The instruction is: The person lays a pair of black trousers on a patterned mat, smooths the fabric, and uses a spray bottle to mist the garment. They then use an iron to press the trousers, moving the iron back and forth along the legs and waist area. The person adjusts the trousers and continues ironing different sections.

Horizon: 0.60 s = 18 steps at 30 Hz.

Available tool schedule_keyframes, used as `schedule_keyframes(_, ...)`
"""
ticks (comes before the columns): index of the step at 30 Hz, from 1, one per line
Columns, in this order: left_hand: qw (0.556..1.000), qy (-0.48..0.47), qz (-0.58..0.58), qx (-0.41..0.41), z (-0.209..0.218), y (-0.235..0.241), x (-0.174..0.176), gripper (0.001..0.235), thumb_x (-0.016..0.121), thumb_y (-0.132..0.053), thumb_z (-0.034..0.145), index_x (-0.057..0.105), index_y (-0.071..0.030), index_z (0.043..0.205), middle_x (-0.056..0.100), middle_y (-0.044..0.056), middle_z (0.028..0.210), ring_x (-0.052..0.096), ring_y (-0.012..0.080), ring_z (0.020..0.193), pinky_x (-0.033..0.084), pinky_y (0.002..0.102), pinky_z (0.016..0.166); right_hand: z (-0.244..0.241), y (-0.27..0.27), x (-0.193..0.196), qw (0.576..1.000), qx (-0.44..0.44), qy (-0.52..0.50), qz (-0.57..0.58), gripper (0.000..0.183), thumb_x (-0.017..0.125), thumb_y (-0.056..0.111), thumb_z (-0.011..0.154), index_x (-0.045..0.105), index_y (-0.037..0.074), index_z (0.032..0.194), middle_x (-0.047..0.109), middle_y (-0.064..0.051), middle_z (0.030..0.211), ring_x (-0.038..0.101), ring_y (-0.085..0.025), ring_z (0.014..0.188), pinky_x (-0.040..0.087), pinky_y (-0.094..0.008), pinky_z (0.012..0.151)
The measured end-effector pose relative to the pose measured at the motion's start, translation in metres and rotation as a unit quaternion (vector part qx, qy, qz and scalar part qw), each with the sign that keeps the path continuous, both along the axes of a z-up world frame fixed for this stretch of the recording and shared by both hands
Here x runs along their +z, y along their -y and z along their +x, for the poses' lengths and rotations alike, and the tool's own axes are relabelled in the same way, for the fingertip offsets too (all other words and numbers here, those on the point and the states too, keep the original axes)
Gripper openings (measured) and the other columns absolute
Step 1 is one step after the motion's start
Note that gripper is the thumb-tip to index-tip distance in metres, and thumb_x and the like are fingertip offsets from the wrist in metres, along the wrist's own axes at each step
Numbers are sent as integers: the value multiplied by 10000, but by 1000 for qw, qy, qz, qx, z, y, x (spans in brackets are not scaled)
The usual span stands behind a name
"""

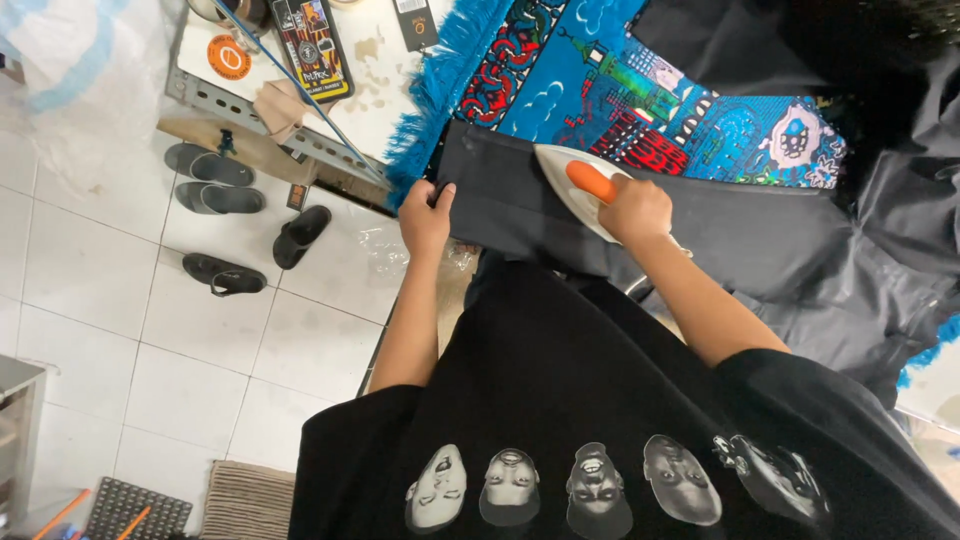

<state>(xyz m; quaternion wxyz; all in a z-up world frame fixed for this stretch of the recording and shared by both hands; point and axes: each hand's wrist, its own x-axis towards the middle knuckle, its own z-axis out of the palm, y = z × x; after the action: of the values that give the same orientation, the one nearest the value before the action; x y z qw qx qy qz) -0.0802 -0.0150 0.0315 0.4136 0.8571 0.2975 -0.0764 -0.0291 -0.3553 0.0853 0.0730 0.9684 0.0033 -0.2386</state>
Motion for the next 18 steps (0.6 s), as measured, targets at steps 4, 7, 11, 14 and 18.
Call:
schedule_keyframes(4,998,-19,-64,5,0,-8,10,501,794,-448,907,541,-113,1180,746,171,965,757,326,877,621,440,677,12,-27,11,1000,-6,-18,20,326,705,400,765,773,225,1032,773,-98,830,778,-360,805,622,-459,711)
schedule_keyframes(7,998,-34,-53,-21,0,-12,-1,527,832,-504,855,665,-112,1165,762,144,993,750,314,974,639,410,756,34,-77,11,998,-6,-27,59,339,699,372,762,789,202,1042,776,-113,853,778,-363,819,625,-465,708)
schedule_keyframes(11,999,12,-18,-39,1,-7,-2,426,800,-435,900,742,-69,1110,765,172,991,741,332,1003,620,441,829,54,-132,5,992,-4,-20,122,375,698,366,761,774,158,1064,761,-139,866,769,-394,841,622,-501,728)
schedule_keyframes(14,999,13,-6,-34,-3,-7,-9,423,783,-429,916,739,-67,1131,763,189,1031,736,337,1033,611,454,869,45,-130,2,989,-9,-21,148,390,698,354,762,766,119,1066,753,-168,868,764,-420,843,620,-523,730)
schedule_keyframes(18,999,-13,-21,-38,0,-6,-18,411,720,-425,984,711,-81,1207,750,189,1092,715,352,1077,590,478,911,6,-84,5,993,37,-46,98,371,708,347,766,766,144,1071,754,-132,841,774,-379,818,633,-471,721)
